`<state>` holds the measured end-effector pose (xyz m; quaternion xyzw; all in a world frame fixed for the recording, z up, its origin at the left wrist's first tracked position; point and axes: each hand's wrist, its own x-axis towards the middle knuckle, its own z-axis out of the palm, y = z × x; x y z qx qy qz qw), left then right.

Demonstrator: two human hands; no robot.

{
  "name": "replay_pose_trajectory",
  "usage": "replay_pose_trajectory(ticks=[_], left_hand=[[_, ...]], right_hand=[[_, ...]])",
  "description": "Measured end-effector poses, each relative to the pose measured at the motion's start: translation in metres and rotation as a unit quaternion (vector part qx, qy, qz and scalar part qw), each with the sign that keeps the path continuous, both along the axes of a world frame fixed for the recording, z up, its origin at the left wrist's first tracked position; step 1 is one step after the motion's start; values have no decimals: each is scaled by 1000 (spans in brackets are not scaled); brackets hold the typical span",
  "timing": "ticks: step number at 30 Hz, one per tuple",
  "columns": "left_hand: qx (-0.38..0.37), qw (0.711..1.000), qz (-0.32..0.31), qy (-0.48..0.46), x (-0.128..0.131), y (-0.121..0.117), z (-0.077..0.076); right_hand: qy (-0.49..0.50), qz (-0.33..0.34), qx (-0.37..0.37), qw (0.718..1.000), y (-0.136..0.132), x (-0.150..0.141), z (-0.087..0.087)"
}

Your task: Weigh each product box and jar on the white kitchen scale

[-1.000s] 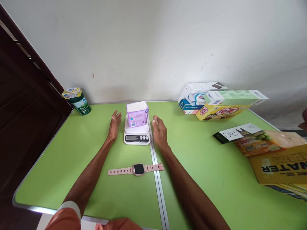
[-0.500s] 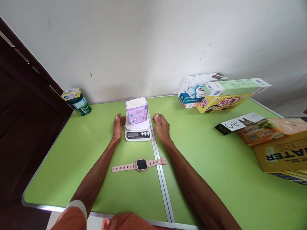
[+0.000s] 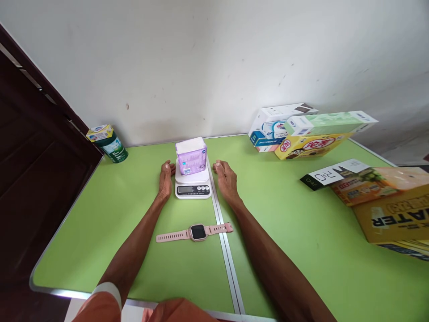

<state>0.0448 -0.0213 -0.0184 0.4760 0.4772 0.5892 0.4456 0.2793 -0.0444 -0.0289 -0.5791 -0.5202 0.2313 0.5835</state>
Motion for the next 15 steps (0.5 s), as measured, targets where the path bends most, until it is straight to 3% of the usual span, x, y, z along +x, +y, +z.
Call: replay_pose_trajectory(ticks=[15], left_hand=[[8, 1000, -6, 17, -1, 2, 0]], right_hand=[[1, 5, -16, 1000, -2, -1, 5]])
